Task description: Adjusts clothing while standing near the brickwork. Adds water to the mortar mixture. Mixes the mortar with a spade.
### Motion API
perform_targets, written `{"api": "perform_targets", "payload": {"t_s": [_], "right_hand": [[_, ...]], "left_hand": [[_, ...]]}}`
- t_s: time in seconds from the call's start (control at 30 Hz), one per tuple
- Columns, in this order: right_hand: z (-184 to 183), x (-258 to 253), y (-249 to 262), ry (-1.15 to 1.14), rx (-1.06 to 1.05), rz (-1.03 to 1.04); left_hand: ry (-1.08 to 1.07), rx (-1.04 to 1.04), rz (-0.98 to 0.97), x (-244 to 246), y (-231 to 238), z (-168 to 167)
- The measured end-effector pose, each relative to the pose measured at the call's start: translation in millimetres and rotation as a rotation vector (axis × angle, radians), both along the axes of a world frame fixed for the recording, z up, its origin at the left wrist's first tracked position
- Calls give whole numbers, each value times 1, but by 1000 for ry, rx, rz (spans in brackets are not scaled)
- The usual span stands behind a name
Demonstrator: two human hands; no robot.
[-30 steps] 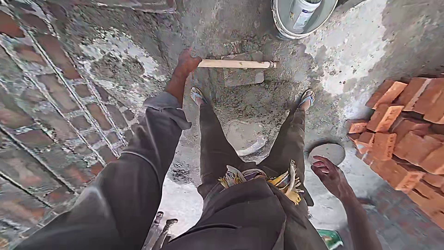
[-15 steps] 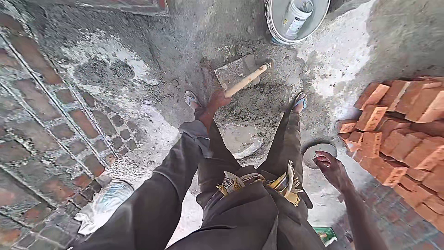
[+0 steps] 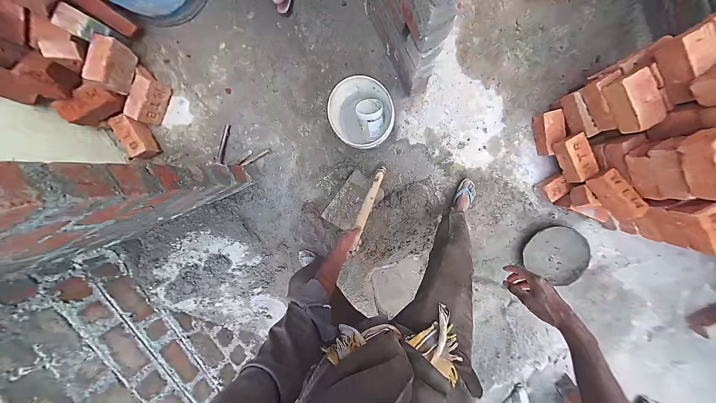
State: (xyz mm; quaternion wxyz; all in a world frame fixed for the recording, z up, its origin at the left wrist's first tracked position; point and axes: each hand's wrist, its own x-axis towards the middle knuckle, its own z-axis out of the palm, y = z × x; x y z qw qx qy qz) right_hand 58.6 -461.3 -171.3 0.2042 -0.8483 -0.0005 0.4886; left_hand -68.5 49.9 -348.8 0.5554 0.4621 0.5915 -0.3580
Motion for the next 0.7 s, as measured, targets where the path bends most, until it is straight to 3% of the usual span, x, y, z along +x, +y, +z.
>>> {"api": "perform_targets", "payload": {"t_s": [0.1, 0.23, 0.4, 0.53, 0.7], "right_hand": [[-31, 66, -91, -141, 58, -226], [-84, 188, -154, -278, 133, -416], [-77, 233, -186, -136, 98, -155], [-50, 258, -186, -78, 101, 23], [-6, 330, -112, -17, 50, 287]], "left_hand": [[123, 117, -48, 42, -1, 39], [149, 368, -63, 150, -37, 60], [259, 482, -82, 237, -72, 59], [260, 465, -37, 259, -80, 58], [351, 458, 34, 247, -79, 28]]}}
